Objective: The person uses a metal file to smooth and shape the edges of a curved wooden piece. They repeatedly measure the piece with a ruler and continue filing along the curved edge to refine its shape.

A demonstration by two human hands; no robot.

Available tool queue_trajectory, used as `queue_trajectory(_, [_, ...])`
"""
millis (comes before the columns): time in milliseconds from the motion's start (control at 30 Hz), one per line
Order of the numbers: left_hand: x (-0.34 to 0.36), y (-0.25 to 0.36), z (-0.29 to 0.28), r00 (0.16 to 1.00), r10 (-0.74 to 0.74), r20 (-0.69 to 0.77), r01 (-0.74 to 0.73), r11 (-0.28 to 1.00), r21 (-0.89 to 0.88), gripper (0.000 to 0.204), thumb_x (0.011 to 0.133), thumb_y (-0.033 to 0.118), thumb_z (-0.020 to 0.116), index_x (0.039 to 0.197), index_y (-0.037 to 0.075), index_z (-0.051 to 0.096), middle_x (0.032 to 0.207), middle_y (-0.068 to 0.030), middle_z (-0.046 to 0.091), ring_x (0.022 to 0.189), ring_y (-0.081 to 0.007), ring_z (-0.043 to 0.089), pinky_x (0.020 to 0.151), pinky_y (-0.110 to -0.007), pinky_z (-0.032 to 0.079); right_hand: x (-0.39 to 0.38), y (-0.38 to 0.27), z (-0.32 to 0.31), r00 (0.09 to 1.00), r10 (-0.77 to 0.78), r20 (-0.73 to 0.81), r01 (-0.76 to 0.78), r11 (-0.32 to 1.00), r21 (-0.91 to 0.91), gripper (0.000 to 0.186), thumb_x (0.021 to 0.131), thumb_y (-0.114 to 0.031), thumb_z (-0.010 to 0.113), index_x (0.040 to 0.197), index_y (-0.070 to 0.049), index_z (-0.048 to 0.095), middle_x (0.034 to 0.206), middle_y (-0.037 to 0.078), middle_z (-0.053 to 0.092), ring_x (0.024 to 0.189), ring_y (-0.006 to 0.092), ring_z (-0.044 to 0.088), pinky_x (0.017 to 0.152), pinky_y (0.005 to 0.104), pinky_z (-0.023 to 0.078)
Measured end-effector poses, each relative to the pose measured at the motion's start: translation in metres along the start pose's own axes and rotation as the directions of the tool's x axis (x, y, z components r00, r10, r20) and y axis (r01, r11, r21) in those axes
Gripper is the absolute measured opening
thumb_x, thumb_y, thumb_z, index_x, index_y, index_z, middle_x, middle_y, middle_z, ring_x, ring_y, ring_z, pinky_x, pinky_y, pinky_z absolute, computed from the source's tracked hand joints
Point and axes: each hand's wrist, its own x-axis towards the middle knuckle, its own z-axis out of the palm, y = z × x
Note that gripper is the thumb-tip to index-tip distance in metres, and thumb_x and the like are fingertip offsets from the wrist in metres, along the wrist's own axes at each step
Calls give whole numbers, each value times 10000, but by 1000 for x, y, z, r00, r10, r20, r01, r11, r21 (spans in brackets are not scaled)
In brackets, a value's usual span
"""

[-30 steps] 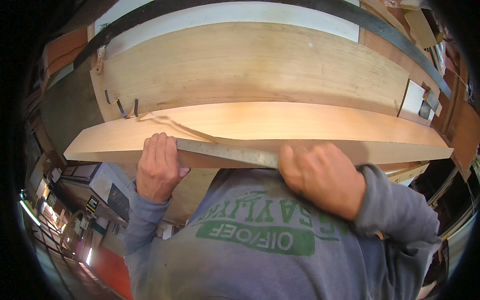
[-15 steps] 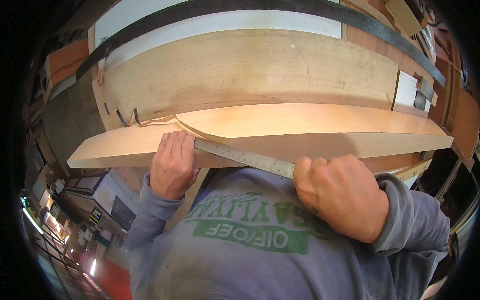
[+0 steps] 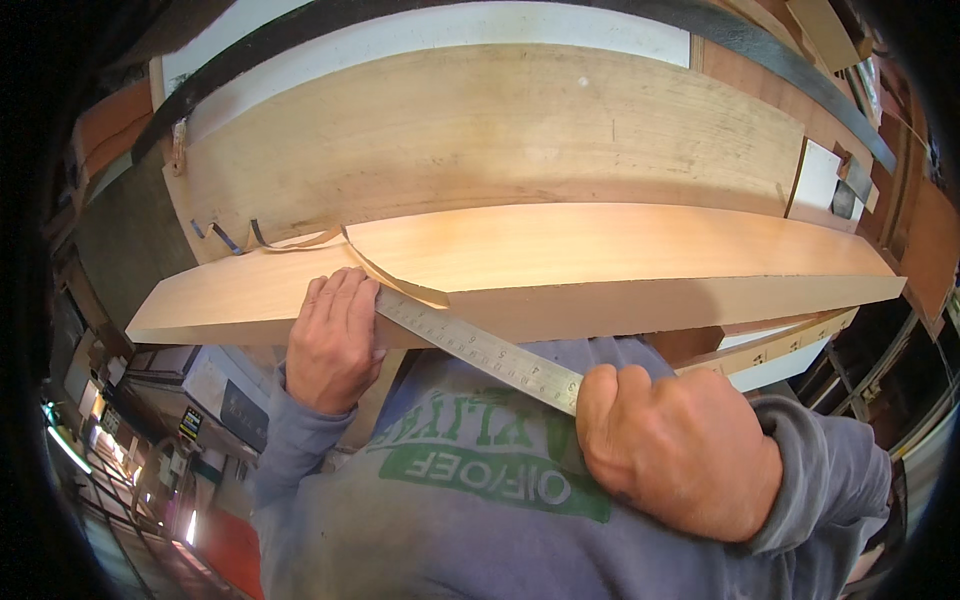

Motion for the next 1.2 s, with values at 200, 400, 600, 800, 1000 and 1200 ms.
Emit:
queue_trajectory(200, [-2, -4, 2, 999, 35, -1, -35, 999, -16, 369, 831, 31, 624, 1150, -152, 606, 1093, -307, 652, 1042, -442, 673, 936, -505, 566, -4, 8, 17, 1000, 29, -5, -29, 999, -41, 176, 811, -75, 651, 730, -40, 499, 602, 88, 509, 458, 200, 566, 365, 364, 424])
queue_trajectory(400, [0, -1, 2, 1000, 15, -1, -15, 997, 73, 298, 831, 32, 619, 1077, -135, 609, 1038, -297, 644, 980, -421, 668, 900, -486, 564, 6, 30, 37, 993, -55, -107, 48, 996, -70, 125, 833, -67, 631, 802, -31, 516, 628, 97, 549, 481, 238, 602, 441, 386, 498])
queue_trajectory(600, [7, 5, -11, 971, -89, 221, 80, 995, 52, 348, 834, 79, 693, 1098, -129, 603, 1100, -297, 631, 1077, -415, 639, 953, -457, 537, 15, 46, 53, 979, -53, -197, 61, 997, 38, 123, 868, -80, 607, 819, -29, 506, 642, 123, 569, 515, 291, 632, 472, 409, 508])
queue_trajectory(800, [19, 29, -21, 993, -22, 120, 35, 994, -100, 588, 686, 113, 802, 1176, -110, 567, 1170, -270, 601, 1140, -412, 610, 1035, -479, 495, -28, 18, 17, 997, 71, -43, -71, 997, -15, 130, 838, -93, 617, 786, -36, 512, 647, 115, 569, 521, 274, 639, 460, 389, 510])
queue_trajectory(1000, [28, 32, 0, 999, 5, 49, -2, 999, -52, 426, 787, 62, 696, 1153, -128, 589, 1118, -280, 623, 1094, -415, 635, 1000, -481, 526, -31, 35, 22, 996, 88, -11, -88, 996, 22, 132, 838, -75, 621, 820, -19, 503, 650, 131, 578, 527, 308, 641, 478, 411, 509])
queue_trajectory(1200, [27, 32, 4, 999, 19, 34, -19, 1000, -10, 351, 806, 24, 642, 1119, -132, 608, 1073, -280, 632, 1062, -412, 650, 964, -464, 545, -26, 54, 42, 997, 45, -55, -42, 997, 62, 136, 840, -73, 624, 837, -10, 504, 646, 131, 598, 533, 308, 658, 477, 416, 526])
